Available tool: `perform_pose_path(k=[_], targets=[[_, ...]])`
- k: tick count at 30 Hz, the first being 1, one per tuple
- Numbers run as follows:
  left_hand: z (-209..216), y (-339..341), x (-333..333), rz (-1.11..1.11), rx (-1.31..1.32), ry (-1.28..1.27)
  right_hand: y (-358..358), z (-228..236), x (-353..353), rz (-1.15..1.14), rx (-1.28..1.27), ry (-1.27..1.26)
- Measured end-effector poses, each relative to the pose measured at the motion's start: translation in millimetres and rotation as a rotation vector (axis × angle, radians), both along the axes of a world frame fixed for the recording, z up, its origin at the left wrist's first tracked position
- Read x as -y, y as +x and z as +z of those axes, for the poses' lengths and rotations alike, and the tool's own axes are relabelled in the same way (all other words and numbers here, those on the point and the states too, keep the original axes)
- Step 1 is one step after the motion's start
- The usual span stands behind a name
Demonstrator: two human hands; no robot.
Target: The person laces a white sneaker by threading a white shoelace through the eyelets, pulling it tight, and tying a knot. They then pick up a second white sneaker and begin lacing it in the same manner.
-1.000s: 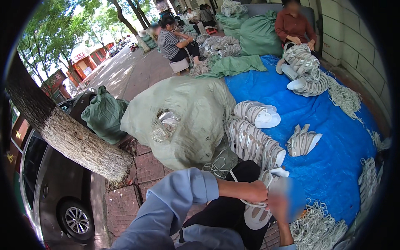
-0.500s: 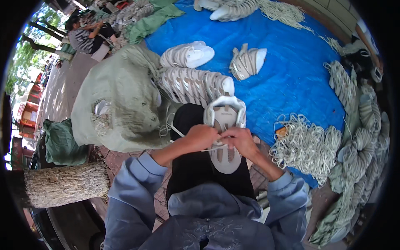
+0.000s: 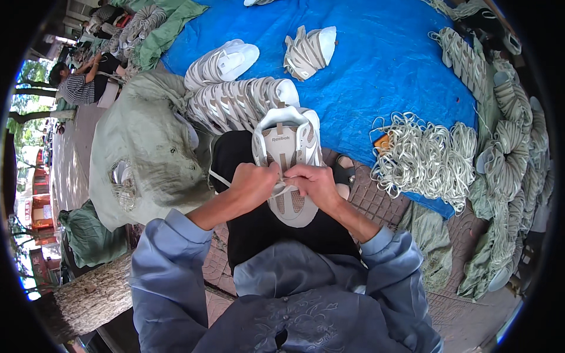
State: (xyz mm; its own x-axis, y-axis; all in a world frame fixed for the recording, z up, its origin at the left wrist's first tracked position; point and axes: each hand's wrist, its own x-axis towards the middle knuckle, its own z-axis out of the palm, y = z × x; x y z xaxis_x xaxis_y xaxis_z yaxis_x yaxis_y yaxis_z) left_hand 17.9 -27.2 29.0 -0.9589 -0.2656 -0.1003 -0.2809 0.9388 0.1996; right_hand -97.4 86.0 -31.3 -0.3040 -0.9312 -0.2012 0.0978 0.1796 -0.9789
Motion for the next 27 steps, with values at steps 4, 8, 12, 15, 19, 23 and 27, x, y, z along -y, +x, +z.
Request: perform_pose_path(k=[4,8,12,15,19,23,27], targets=[[10.8,-18.0,10.1,0.016,-0.383,-0.051,3.0,-6.2,-2.6,0.041,-0.048,-0.136],[11.3,-26.4,12.1,0.125,-0.436,0.145,-6.9,-10.0,-13.8,-0.162,0.375,-0.038],[-2.5,-23.5,-6.5,0.323,-0.119,0.430,-15.9,-15.4,-21.6,-0.228,0.200,0.051],[-9.7,-27.9,-13.1,0.265,0.032,0.242,-19.5,-17.8,-23.3,-0.198,-0.315,-0.135],[-11.4,-34.3,-11.5,0.259,0.031,0.315,-20.8,-17.2,-22.6,-0.196,-0.507,-0.161],[-17.8,-40.6,-9.4,0.255,0.037,0.376,-23.6,-14.0,-20.8,-0.170,-0.638,-0.229],[-27.3,-48.0,-6.8,0.207,0.072,0.373,-28.9,-10.2,-21.0,-0.119,-0.821,-0.241]])
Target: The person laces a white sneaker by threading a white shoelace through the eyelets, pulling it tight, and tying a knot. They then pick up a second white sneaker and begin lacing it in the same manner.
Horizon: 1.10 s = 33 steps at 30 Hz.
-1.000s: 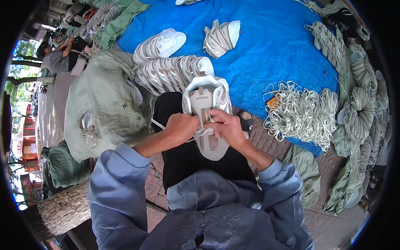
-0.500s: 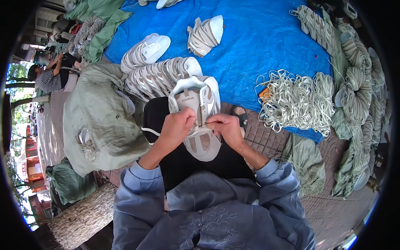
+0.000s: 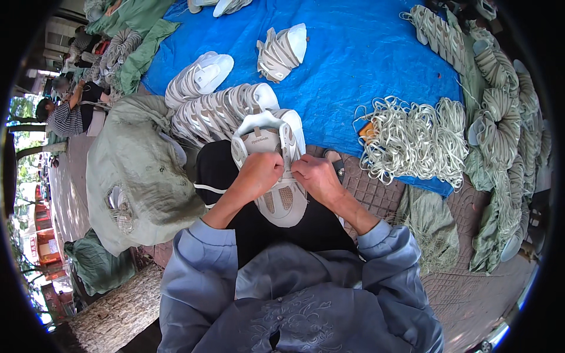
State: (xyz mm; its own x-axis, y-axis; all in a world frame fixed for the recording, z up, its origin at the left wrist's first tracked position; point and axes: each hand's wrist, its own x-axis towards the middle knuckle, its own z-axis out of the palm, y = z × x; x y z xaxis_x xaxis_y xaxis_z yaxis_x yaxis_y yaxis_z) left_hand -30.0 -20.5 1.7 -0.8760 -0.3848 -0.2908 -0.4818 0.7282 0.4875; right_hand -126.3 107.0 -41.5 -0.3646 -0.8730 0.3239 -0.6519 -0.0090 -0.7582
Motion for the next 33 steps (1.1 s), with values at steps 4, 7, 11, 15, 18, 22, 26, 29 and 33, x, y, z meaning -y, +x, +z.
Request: perform_pose_path(k=[4,7,11,15,18,22,26,29,33], targets=[[-1.9,-1.5,1.3,0.000,-0.002,0.021,2.8,3.2,1.5,-0.016,-0.235,0.024],[0.5,2.3,1.7,0.036,-0.044,0.073,10.9,5.6,5.8,-0.008,-0.360,0.024],[-0.2,9.1,1.0,0.085,-0.099,0.159,17.2,7.9,10.1,-0.023,-0.383,-0.047],[-3.8,14.6,-1.6,0.110,-0.191,0.148,17.7,7.1,12.3,0.015,-0.439,0.046],[-3.6,16.2,-2.9,0.190,-0.207,0.292,17.8,5.0,16.6,-0.001,-0.296,0.060],[-1.0,14.0,-1.7,0.163,-0.166,0.252,16.2,4.2,13.8,-0.085,0.117,0.021],[0.8,6.2,5.2,0.102,-0.019,0.304,5.3,4.6,0.4,-0.027,0.542,0.163],[-1.0,1.0,6.4,-0.039,0.005,0.189,-2.3,0.4,0.4,0.067,0.458,0.198],[-4.3,-1.8,6.6,-0.115,-0.053,0.016,-5.1,0.0,8.0,0.089,0.064,0.060]])
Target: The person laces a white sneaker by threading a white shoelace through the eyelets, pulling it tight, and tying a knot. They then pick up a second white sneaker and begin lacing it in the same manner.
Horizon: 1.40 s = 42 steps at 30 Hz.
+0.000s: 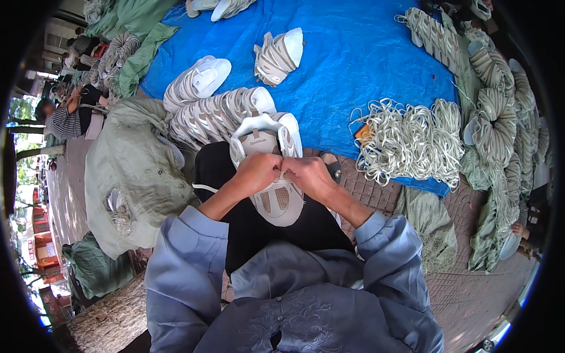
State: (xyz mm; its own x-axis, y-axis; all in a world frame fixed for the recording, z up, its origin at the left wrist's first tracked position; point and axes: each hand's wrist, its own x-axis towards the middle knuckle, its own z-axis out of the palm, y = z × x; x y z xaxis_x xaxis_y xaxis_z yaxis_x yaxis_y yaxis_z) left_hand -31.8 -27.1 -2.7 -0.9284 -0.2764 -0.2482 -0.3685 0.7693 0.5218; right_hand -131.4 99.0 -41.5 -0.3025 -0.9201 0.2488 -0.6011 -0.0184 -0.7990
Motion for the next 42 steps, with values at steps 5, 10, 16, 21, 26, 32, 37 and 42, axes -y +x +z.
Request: perform_pose_path(k=[5,10,16,21,26,32,37,42], targets=[[-9.0,1.9,-6.3,-0.089,0.043,-0.141,-14.1,9.8,2.7,0.087,0.044,0.130],[7.9,13.7,-4.4,-0.314,-0.158,-0.525,-14.0,10.6,6.1,0.149,-0.090,0.084],[78.9,37.7,61.4,0.361,-0.504,-0.507,-10.4,32.0,9.6,0.089,-0.218,-0.002],[82.2,28.1,7.5,0.362,-0.653,-0.035,23.9,51.2,40.3,0.121,-0.121,0.009],[74.3,39.7,42.3,0.387,-0.704,-0.391,12.6,37.9,46.8,0.158,0.356,0.035],[14.4,210.7,169.6,0.908,-0.479,-0.449,-127.0,-2.2,40.1,-0.187,1.126,-0.065],[68.1,470.7,228.8,0.561,0.560,-1.254,-317.4,-7.6,-16.3,-0.361,1.237,-0.350],[116.4,553.4,234.0,1.689,0.425,-0.840,-398.8,8.5,-61.5,-0.670,0.885,-0.190]])
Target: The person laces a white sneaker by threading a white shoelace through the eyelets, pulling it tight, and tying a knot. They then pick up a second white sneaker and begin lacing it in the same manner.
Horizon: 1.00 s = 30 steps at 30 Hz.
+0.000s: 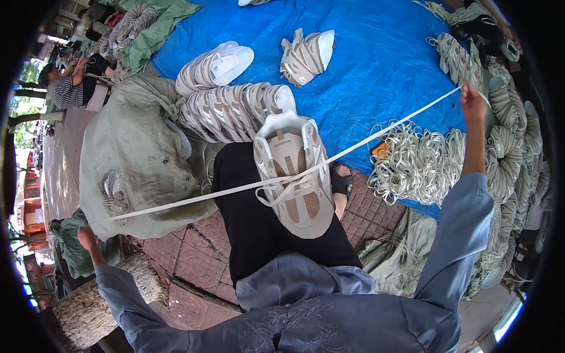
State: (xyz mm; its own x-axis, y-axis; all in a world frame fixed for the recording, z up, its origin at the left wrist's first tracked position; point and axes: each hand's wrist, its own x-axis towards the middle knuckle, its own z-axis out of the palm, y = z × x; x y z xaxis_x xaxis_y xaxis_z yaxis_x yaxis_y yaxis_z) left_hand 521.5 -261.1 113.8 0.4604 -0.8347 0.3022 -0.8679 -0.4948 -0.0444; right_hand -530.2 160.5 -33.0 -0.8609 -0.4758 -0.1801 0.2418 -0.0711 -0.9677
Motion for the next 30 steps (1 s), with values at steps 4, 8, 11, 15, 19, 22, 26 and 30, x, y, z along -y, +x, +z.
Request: perform_pose_path(k=[4,8,11,15,19,22,26,30], targets=[[-46.2,-158.8,1.1,-0.458,0.343,0.262,99.7,6.2,57.9,0.263,-1.319,1.335],[-82.4,-364.1,-104.4,-1.470,-0.131,0.072,257.2,22.5,102.2,0.788,-0.942,0.315],[-91.9,-472.3,-191.5,-1.943,-0.260,0.073,330.9,27.2,117.3,0.958,-1.266,0.073],[-99.4,-524.7,-219.9,-2.019,-0.285,0.084,345.8,38.0,116.3,0.952,-1.498,0.037],[-101.8,-497.7,-204.8,-2.098,-0.187,0.108,362.0,39.9,117.6,0.995,-1.519,-0.046],[-102.0,-473.5,-201.1,-2.084,-0.207,0.181,381.3,38.6,120.3,1.142,-1.444,-0.054],[-103.9,-467.3,-212.0,-1.997,-0.282,0.240,389.5,40.2,120.0,1.247,-1.432,0.035],[-97.6,-456.6,-238.3,-1.823,-0.517,0.084,387.4,40.1,120.8,1.186,-1.268,0.016]])
